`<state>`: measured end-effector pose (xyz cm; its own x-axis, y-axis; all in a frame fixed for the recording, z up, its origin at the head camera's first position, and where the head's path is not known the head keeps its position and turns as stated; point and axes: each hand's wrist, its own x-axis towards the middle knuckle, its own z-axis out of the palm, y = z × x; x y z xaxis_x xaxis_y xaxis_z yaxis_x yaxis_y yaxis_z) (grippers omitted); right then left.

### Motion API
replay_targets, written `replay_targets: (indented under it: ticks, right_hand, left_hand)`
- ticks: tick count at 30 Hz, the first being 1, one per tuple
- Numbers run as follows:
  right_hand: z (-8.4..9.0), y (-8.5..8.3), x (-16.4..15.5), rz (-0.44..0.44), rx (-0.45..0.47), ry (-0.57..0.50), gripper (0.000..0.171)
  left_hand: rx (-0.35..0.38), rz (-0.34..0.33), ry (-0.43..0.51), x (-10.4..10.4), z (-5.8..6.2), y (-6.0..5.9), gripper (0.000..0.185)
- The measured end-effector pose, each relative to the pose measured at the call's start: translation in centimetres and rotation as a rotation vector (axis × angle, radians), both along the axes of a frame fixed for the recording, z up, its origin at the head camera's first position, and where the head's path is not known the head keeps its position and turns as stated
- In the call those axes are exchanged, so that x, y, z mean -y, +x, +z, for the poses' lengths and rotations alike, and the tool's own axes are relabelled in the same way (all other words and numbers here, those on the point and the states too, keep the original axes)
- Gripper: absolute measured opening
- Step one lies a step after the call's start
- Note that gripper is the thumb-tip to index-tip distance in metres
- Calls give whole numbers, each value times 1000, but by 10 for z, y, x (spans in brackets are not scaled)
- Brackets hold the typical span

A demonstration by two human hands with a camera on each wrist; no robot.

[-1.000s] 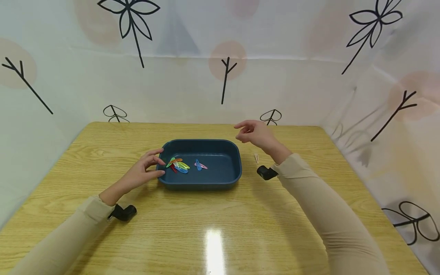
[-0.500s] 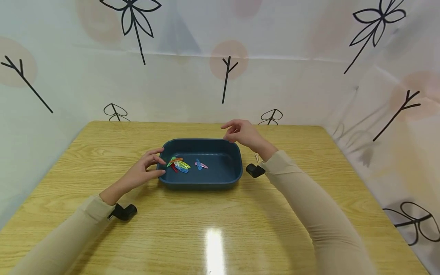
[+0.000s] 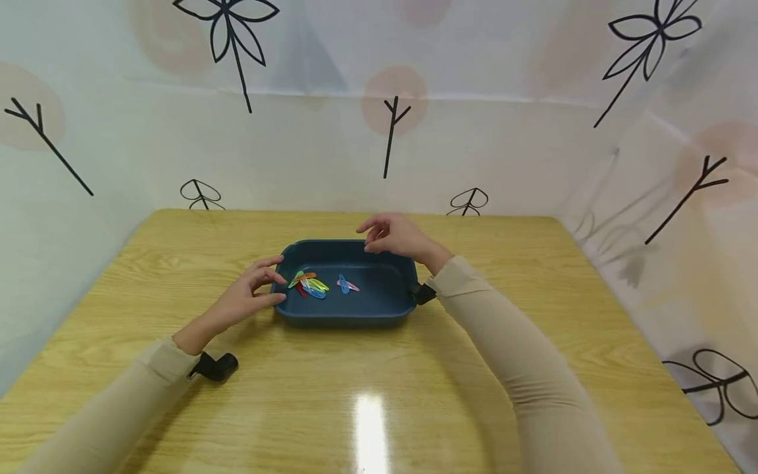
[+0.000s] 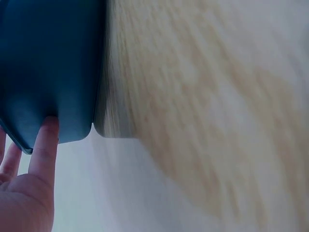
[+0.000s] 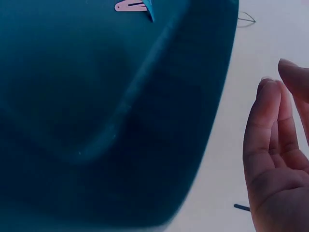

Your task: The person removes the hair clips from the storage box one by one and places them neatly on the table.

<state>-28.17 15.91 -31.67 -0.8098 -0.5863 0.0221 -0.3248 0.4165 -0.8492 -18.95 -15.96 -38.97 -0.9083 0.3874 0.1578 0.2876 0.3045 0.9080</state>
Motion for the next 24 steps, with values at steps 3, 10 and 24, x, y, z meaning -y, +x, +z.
replay_targets:
  ticks: [3, 10, 24]
  right_hand:
    - [-4, -2, 5, 33, -13, 27, 35]
    - [-12, -7, 20, 165, -7, 79, 26]
    - [-37, -21, 41, 376, -74, 282, 18]
  left_hand:
    - [11, 5, 3, 0, 0, 1, 26]
    - [10, -8, 16, -1, -2, -2, 27]
    - [13, 2, 13, -2, -1, -3, 25]
